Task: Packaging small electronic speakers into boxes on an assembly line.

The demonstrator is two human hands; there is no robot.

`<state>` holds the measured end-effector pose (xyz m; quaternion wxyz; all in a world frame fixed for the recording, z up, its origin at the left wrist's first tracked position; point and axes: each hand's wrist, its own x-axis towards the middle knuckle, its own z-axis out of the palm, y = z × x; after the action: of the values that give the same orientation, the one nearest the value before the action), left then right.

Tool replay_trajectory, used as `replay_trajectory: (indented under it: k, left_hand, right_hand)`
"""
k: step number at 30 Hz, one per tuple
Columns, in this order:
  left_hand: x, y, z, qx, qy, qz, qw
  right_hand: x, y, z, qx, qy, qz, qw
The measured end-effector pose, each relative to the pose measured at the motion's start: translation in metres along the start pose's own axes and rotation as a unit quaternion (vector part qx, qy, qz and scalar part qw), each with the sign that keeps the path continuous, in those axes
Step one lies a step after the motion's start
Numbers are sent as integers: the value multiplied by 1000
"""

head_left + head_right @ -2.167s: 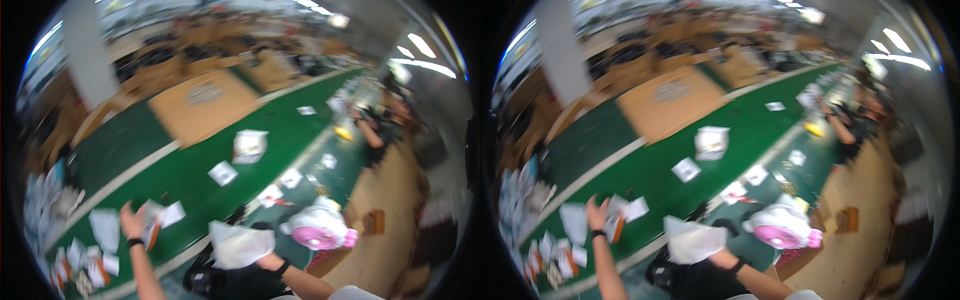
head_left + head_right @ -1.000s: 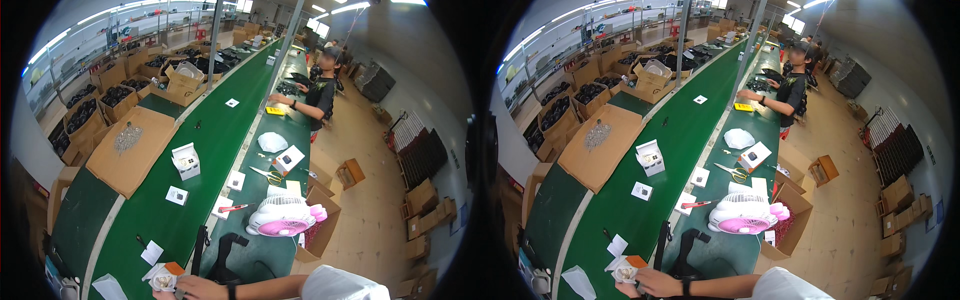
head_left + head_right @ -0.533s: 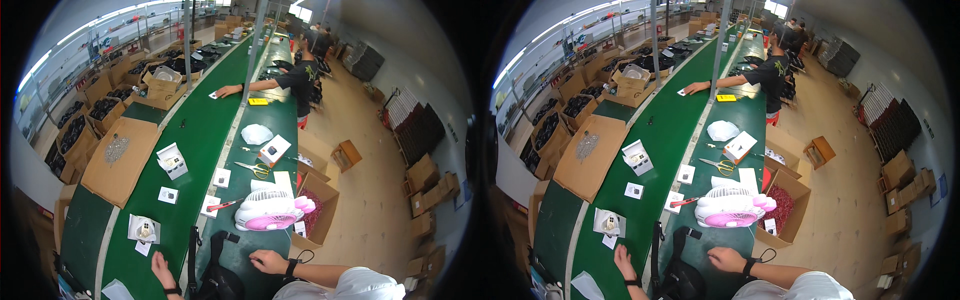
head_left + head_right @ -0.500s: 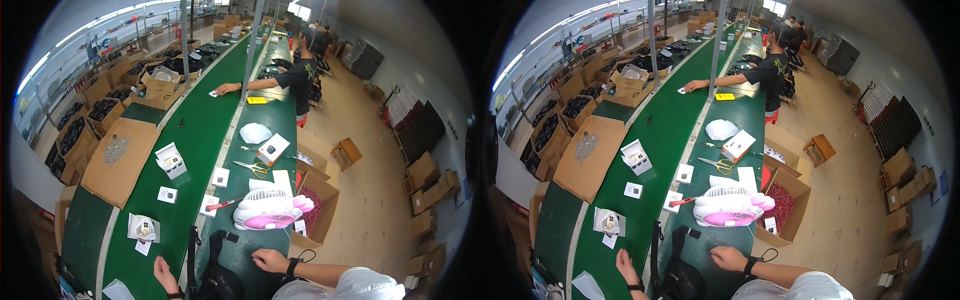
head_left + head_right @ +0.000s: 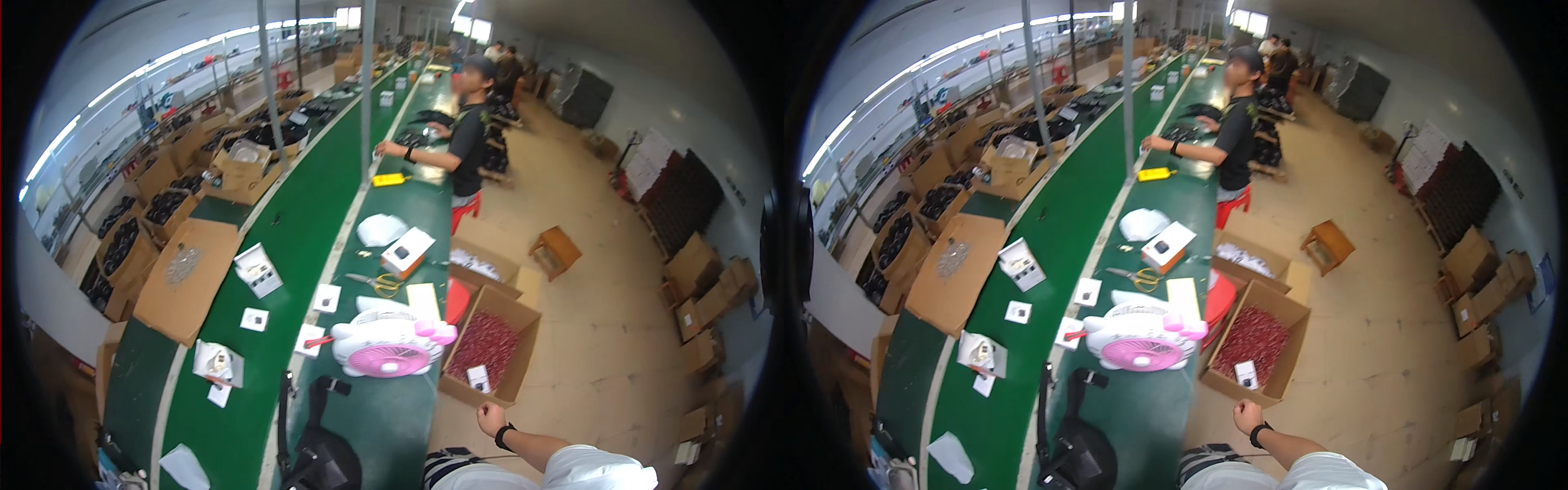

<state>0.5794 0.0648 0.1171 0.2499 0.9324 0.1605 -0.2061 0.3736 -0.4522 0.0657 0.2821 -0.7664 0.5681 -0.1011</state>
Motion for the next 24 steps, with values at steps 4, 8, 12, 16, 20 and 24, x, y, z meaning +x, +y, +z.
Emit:
replay_trajectory:
  k: [4, 8, 12, 16, 20, 24]
  left_hand:
    - [-42, 5, 53, 225, 110, 10, 968]
    - [-37, -40, 99, 198, 196, 60, 959]
    - [-50, -25, 90, 144, 138, 34, 979]
    - [-75, 12, 94, 71, 127, -104, 984]
    - [-118, -52, 146, 173, 221, -270, 921]
    - [-160, -27, 177, 150, 279, -350, 882]
  right_hand:
    - [24, 21, -62, 39, 106, 10, 994]
    - [89, 5, -117, 122, 152, -44, 980]
    - [206, -38, -125, 157, 164, -116, 967]
    - [348, -115, -104, 175, 126, -160, 963]
    - [448, -205, -46, 104, 23, -172, 979]
    - [503, -243, 9, -22, -27, -177, 984]
